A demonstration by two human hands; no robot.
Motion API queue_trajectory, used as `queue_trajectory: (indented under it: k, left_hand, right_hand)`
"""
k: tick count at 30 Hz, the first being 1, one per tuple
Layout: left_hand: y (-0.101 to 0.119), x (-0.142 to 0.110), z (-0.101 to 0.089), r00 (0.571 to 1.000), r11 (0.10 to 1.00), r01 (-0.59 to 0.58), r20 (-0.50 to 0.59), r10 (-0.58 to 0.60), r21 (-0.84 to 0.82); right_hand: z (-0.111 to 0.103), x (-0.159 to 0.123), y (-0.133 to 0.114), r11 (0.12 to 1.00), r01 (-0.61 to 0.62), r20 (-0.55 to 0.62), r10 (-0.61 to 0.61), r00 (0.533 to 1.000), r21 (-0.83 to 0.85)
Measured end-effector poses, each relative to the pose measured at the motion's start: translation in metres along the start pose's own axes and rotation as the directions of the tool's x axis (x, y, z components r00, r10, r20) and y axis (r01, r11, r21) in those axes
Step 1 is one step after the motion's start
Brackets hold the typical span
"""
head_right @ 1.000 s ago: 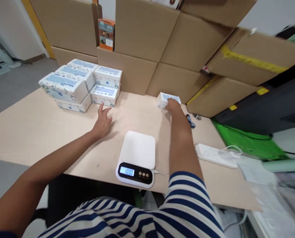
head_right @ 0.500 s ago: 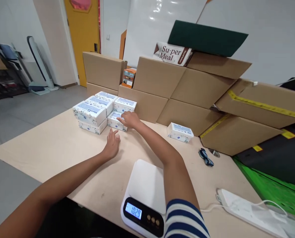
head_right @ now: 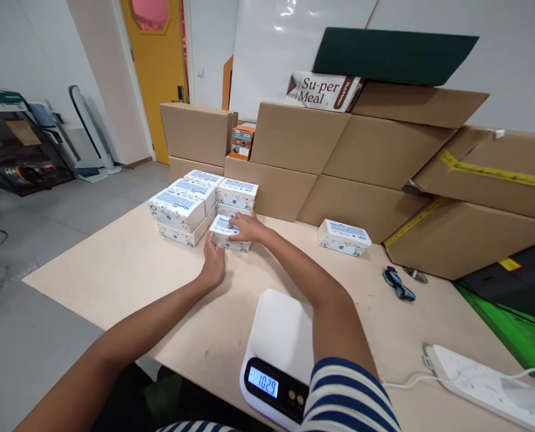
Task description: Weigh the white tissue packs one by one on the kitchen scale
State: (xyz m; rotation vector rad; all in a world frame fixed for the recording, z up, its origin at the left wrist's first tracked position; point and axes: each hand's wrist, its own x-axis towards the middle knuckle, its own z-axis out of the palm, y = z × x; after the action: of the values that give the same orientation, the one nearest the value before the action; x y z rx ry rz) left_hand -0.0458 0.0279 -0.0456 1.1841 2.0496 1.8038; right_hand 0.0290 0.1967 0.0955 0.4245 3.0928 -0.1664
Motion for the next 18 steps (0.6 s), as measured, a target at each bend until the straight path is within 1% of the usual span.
queue_trajectory:
  k: [2,3,6,9,11,12,13,14,16,17,18]
  left_hand:
    - [0.002,0.002,0.0,0.998,1.0,0.018,-0.056,-0.019,-0.018]
    - [0.003,0.004,0.0,0.997,0.999,0.035,-0.062,-0.036,-0.03]
    - [0.007,0.009,-0.002,0.998,0.994,0.068,-0.007,-0.068,-0.083]
    - [0.009,0.012,-0.003,0.999,0.991,0.026,0.051,-0.02,-0.128]
    - [0.012,0.013,-0.005,0.994,0.987,-0.041,0.094,0.056,-0.155]
    - [0.014,0.014,-0.006,0.987,0.982,-0.096,0.111,0.115,-0.164]
    - [0.016,0.014,-0.007,0.972,0.971,-0.173,0.129,0.195,-0.162]
    - [0.017,0.014,-0.008,0.948,0.953,-0.26,0.147,0.282,-0.157]
    - [0.019,0.014,-0.009,0.877,0.899,-0.414,0.2,0.436,-0.145]
    - [0.019,0.014,-0.008,0.846,0.875,-0.46,0.226,0.483,-0.149]
    - [0.017,0.013,-0.007,0.828,0.864,-0.479,0.246,0.504,-0.157]
  right_hand:
    - [0.009,-0.021,0.002,0.999,0.006,-0.006,-0.006,1.0,0.037]
    - [0.014,-0.031,0.001,0.999,-0.002,-0.008,0.002,1.0,0.053]
    - [0.025,-0.051,-0.004,0.993,-0.077,-0.028,0.079,0.996,0.092]
    - [0.025,-0.064,-0.009,0.972,-0.206,-0.031,0.211,0.977,0.113]
    - [0.019,-0.081,-0.004,0.95,-0.285,-0.026,0.291,0.956,0.124]
    - [0.015,-0.096,0.001,0.943,-0.309,-0.039,0.316,0.948,0.122]
    - [0.011,-0.115,0.007,0.945,-0.309,-0.078,0.318,0.945,0.108]
    - [0.006,-0.138,0.013,0.948,-0.303,-0.135,0.315,0.94,0.103]
    - [-0.002,-0.194,0.019,0.951,-0.273,-0.242,0.301,0.923,0.143]
    - [-0.006,-0.222,0.018,0.949,-0.26,-0.269,0.301,0.915,0.179]
    - [-0.01,-0.248,0.014,0.948,-0.243,-0.277,0.294,0.915,0.206]
